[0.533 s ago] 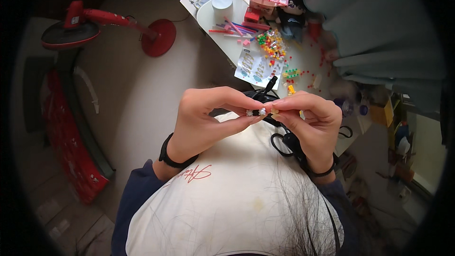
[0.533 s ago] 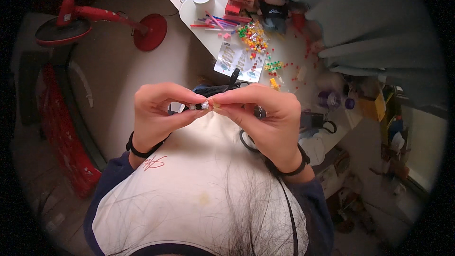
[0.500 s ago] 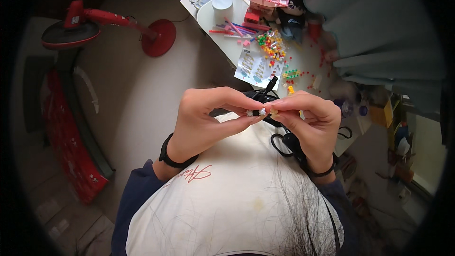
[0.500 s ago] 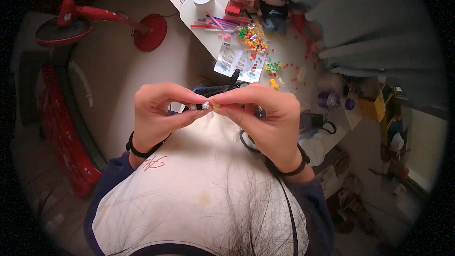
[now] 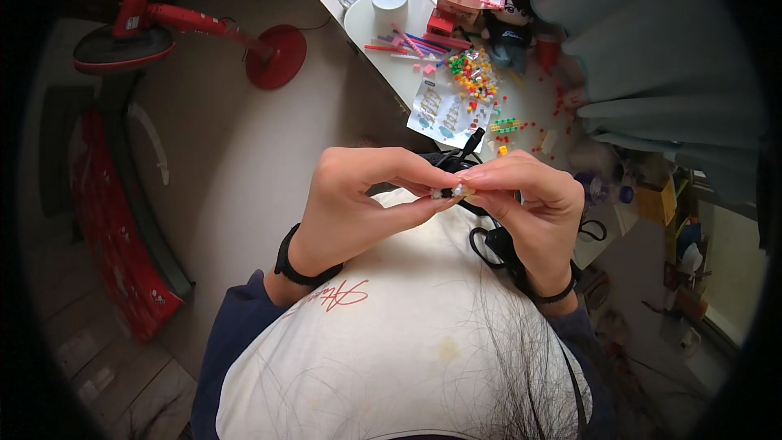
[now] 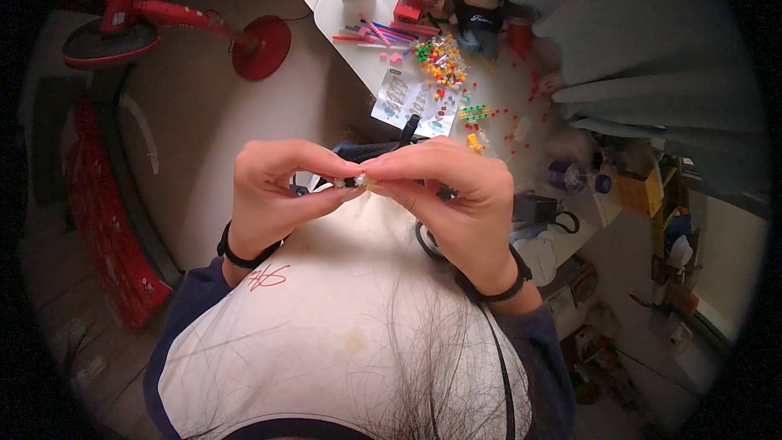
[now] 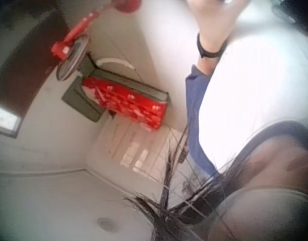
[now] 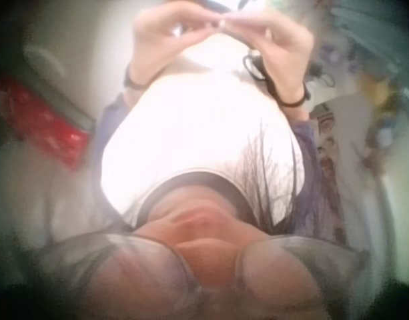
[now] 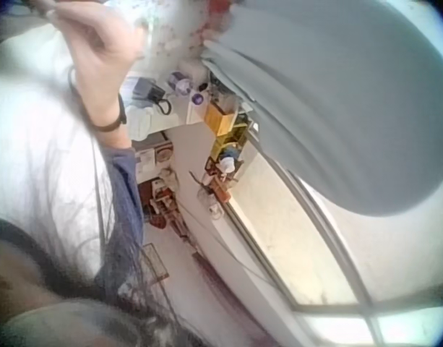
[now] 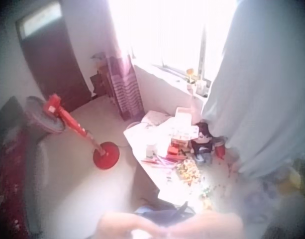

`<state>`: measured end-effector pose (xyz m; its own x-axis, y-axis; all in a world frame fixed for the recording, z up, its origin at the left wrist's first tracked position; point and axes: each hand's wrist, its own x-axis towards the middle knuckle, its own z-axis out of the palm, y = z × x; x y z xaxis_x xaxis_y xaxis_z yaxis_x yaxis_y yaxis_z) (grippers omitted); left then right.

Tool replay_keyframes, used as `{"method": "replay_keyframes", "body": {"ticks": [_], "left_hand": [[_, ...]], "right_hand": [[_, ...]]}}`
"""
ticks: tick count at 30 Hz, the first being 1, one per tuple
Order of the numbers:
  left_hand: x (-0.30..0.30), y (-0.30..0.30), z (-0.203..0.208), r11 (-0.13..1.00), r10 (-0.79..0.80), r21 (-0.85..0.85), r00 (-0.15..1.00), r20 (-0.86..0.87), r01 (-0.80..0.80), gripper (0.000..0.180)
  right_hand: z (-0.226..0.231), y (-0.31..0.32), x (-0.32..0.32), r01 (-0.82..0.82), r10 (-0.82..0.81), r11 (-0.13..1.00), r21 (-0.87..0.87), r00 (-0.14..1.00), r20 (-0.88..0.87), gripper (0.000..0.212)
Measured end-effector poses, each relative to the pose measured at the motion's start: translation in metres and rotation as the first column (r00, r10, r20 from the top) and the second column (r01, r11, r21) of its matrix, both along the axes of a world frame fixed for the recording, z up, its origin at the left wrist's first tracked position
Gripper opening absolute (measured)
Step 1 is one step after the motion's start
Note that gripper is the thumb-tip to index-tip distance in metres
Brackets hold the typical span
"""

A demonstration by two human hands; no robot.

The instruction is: The person assembles small interlocking plastic blocks by hand to build a colorful toy figure while following a printed instruction sheet on the desk.

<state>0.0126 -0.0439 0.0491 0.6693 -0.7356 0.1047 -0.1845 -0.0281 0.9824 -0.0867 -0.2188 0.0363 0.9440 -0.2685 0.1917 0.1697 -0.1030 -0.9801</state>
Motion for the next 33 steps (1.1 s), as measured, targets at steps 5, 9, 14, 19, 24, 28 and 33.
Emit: {"method": "replay_keyframes", "body": {"ticks": [5, 9, 14, 19, 24, 28, 33], "left_hand": [[0.001, 0.001, -0.002, 1.0, 0.007, 0.008, 0.999, 0.044, -0.008, 0.021], [0.001, 0.003, -0.006, 0.999, 0.018, 0.03, 0.998, 0.065, -0.02, 0.02], [0.002, 0.003, -0.009, 0.997, 0.032, 0.067, 0.996, 0.087, -0.037, 0.019], [-0.001, 0.001, -0.008, 0.993, 0.039, 0.105, 0.995, 0.087, -0.048, 0.017], [0.0, 0.001, -0.011, 0.991, 0.032, 0.129, 0.993, 0.11, -0.046, 0.016], [0.001, 0.002, -0.013, 0.995, 0.035, 0.091, 0.995, 0.097, -0.044, 0.018], [0.006, -0.003, -0.005, 0.997, -0.056, 0.068, 0.955, 0.293, 0.038, 0.021]], "right_hand": [[0.0, 0.0, 0.001, -0.005, 0.005, 0.998, -0.064, 1.0, 0.001, 0.017], [0.004, 0.006, 0.002, 0.055, -0.045, 0.962, -0.269, 0.998, 0.042, 0.017], [0.004, 0.008, 0.003, 0.098, -0.074, 0.914, -0.393, 0.994, 0.075, 0.018], [0.002, 0.008, 0.002, 0.121, -0.061, 0.81, -0.574, 0.99, 0.123, 0.021], [0.004, 0.007, 0.003, 0.108, -0.041, 0.766, -0.633, 0.992, 0.121, 0.021], [0.001, 0.002, 0.004, -0.002, 0.003, 0.936, -0.353, 1.0, 0.003, 0.017], [-0.002, -0.007, 0.005, -0.092, 0.1, 0.994, 0.058, 0.985, -0.138, 0.015]]}}
